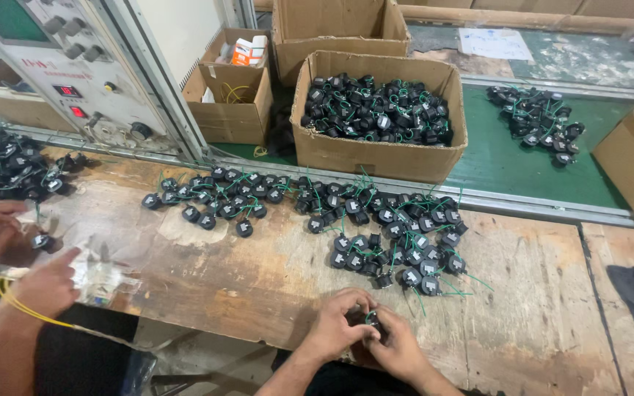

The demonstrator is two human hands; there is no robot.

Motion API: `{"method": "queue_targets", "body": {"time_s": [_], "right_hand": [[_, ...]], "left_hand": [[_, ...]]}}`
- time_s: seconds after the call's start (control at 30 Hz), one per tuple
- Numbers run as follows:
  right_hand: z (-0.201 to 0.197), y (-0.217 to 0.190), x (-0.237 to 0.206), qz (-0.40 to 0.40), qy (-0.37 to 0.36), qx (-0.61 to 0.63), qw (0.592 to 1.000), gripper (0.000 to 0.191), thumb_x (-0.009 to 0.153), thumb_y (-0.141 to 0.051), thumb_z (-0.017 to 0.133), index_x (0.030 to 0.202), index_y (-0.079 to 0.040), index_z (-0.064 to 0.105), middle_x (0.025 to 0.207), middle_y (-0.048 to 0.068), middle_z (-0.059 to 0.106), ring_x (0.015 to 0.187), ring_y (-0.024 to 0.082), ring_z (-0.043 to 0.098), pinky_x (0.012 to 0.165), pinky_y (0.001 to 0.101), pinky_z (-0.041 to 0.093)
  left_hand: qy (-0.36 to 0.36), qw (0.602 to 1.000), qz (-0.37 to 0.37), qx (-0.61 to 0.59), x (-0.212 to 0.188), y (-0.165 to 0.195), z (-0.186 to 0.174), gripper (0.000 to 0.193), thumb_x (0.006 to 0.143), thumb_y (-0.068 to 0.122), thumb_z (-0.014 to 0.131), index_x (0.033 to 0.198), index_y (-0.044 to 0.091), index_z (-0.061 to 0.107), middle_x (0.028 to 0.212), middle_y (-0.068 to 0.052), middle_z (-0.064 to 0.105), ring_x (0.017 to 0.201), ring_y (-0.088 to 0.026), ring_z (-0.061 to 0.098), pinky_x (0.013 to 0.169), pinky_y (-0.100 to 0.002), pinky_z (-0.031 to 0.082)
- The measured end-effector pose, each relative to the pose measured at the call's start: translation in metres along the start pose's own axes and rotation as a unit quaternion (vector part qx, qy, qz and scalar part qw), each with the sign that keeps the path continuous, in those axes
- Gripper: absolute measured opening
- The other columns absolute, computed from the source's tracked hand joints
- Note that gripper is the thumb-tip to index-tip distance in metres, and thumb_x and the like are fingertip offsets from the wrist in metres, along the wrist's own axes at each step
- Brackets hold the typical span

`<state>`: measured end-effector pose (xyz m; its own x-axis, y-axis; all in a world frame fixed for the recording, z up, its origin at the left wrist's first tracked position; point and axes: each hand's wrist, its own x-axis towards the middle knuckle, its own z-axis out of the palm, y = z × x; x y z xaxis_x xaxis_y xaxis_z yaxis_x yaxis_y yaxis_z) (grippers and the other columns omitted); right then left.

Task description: The person gathers black power plugs with green cords from the workbench, wraps and bundles the cords together by hand, and places the finished bundles into a cardboard box on the bench. They repeatedly pick up plugs one at a time, form bundles, and set them aside as they work along the bench.

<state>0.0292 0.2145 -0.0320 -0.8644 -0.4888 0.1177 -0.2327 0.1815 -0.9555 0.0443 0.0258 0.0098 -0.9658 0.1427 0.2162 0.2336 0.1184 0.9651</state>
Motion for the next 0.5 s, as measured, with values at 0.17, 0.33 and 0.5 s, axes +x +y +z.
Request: {"method": "queue_targets", "body": {"time_s": [0.17, 0.33, 0.5], "right_hand": [[0.000, 0.005, -0.004, -0.088, 0.027, -0.090, 0.992, 0.041, 0.074, 0.001, 0.070, 0.114, 0.001, 0.065, 0.111, 0.018, 0.069, 0.106, 0.035, 0.069, 0.092, 0.0380, 0.053], [-0.001, 0.012, -0.008, -0.117, 0.012, -0.086, 0.989, 0.045, 0.073, 0.002, 0.068, 0.118, 0.004, 0.063, 0.115, 0.018, 0.069, 0.110, 0.034, 0.069, 0.092, 0.0373, 0.053], [-0.006, 0.014, -0.009, -0.047, -0.065, 0.010, 0.997, 0.038, 0.076, 0.002, 0.068, 0.115, 0.002, 0.068, 0.105, 0.015, 0.072, 0.095, 0.025, 0.071, 0.083, 0.0324, 0.058]], "left_hand": [[0.087, 0.995, 0.057, -0.006, -0.015, 0.001, 0.021, 0.032, 0.072, 0.005, 0.088, 0.096, 0.004, 0.067, 0.106, -0.010, 0.071, 0.102, -0.025, 0.071, 0.089, -0.035, 0.058], [0.104, 0.988, 0.100, 0.054, -0.026, 0.000, 0.021, 0.032, 0.075, 0.009, 0.088, 0.100, 0.003, 0.068, 0.111, -0.011, 0.071, 0.103, -0.027, 0.072, 0.088, -0.036, 0.059], [0.082, 0.962, 0.208, 0.157, -0.031, 0.003, 0.009, 0.041, 0.079, 0.016, 0.089, 0.110, 0.002, 0.067, 0.117, -0.014, 0.068, 0.112, -0.033, 0.068, 0.096, -0.040, 0.058]]}}
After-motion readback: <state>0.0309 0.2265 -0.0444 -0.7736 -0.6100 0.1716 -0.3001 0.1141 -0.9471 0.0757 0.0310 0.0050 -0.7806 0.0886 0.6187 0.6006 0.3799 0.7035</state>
